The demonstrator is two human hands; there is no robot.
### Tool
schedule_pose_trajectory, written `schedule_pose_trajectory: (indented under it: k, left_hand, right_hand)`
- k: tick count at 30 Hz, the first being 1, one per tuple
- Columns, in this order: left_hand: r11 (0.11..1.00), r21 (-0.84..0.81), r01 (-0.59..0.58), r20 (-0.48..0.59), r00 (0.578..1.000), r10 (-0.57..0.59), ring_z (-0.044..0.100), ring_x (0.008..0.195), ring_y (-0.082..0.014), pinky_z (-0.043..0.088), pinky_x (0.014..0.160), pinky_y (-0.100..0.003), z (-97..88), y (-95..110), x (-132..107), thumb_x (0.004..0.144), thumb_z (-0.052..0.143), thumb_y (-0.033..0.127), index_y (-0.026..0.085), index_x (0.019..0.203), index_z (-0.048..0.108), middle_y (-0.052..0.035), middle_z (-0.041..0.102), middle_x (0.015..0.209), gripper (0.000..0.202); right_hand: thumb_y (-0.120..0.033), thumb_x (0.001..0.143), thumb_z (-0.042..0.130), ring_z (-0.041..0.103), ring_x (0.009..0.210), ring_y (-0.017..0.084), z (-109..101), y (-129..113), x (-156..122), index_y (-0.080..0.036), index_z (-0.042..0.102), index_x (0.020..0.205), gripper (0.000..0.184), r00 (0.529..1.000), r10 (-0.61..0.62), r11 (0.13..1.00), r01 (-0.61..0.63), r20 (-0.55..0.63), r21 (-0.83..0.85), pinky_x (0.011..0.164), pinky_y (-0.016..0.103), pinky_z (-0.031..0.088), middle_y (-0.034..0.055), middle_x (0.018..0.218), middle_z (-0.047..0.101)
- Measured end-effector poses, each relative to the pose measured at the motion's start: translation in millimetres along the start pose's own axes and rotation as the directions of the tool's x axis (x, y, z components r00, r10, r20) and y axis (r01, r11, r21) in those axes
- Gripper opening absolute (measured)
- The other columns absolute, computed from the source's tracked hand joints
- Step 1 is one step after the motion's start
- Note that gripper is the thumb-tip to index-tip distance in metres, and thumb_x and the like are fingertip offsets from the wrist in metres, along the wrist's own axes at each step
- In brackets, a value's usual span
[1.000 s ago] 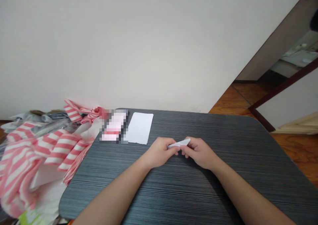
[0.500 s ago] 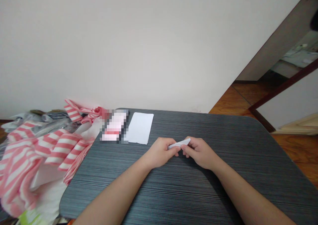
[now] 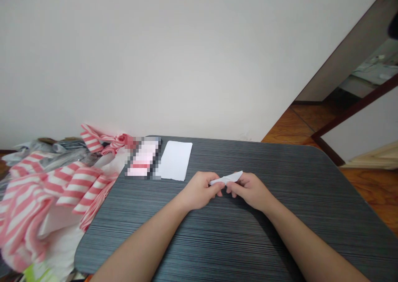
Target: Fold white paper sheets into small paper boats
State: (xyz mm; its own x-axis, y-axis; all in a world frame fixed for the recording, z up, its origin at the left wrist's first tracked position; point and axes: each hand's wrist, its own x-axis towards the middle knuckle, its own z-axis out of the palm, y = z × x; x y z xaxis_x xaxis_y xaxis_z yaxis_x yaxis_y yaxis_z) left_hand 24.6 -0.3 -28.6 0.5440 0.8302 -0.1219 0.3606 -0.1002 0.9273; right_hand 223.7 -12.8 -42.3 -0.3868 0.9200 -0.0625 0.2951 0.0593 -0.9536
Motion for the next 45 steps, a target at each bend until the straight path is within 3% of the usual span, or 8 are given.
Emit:
schedule_pose_trajectory:
  k: [4, 9, 14, 26, 45]
  left_hand:
    - [0.998, -0.065, 0.017, 0.002, 1.0, -0.017, 0.05, 0.054, -0.0092, 0.035, 0.049, -0.019, 0.8, 2, 1, 0.085, 0.048, 0.037, 0.013, 0.074, 0.064, -0.0018, 0.062, 0.064, 0.031]
    - [0.989, -0.148, 0.031, -0.003, 0.999, -0.032, 0.047, 0.05, -0.0077, 0.036, 0.049, -0.019, -0.5, 6, 1, 0.085, 0.047, 0.036, 0.013, 0.071, 0.063, -0.0009, 0.059, 0.059, 0.032]
    - [0.983, -0.163, 0.08, 0.009, 0.997, -0.079, 0.048, 0.049, -0.0089, 0.037, 0.047, -0.019, -1.9, 2, 1, 0.086, 0.045, 0.04, 0.012, 0.072, 0.064, -0.0011, 0.056, 0.054, 0.036]
    - [0.984, -0.166, 0.069, 0.0, 0.998, -0.07, 0.049, 0.048, -0.0085, 0.034, 0.045, -0.019, -0.9, -5, 2, 0.086, 0.044, 0.043, 0.013, 0.071, 0.062, -0.0035, 0.061, 0.06, 0.038]
    - [0.986, -0.142, 0.089, 0.026, 0.996, -0.086, 0.048, 0.047, -0.0085, 0.034, 0.046, -0.019, -4.0, 1, -2, 0.085, 0.043, 0.043, 0.013, 0.07, 0.062, -0.0025, 0.059, 0.057, 0.039]
  right_hand:
    - [-0.026, 0.088, 0.05, 0.054, 0.054, 0.011, -3, -4, 0, -0.015, 0.063, 0.072, 0.024, 1.0, -0.026, 0.998, 0.027, 0.012, -0.061, 0.054, 0.023, 0.043, 0.0014, 0.065, 0.06]
    - [-0.025, 0.087, 0.052, 0.055, 0.052, 0.011, -8, -8, -1, -0.015, 0.062, 0.065, 0.026, 0.998, -0.017, 0.994, 0.011, -0.053, -0.11, 0.054, 0.023, 0.043, 0.001, 0.061, 0.059]
    - [-0.03, 0.086, 0.053, 0.053, 0.049, 0.011, -7, -4, -1, -0.015, 0.06, 0.067, 0.025, 0.995, 0.039, 0.999, -0.042, -0.094, -0.029, 0.051, 0.023, 0.042, 0.0006, 0.057, 0.06]
    - [-0.034, 0.089, 0.051, 0.051, 0.049, 0.01, -8, 0, -1, -0.015, 0.06, 0.07, 0.028, 0.993, 0.029, 0.999, -0.026, -0.119, 0.024, 0.052, 0.023, 0.039, 0.0005, 0.056, 0.059]
    - [-0.04, 0.088, 0.051, 0.044, 0.046, 0.01, -9, 2, -3, -0.016, 0.06, 0.071, 0.031, 0.971, 0.027, 0.991, 0.004, -0.237, 0.13, 0.047, 0.023, 0.034, -0.0008, 0.053, 0.056]
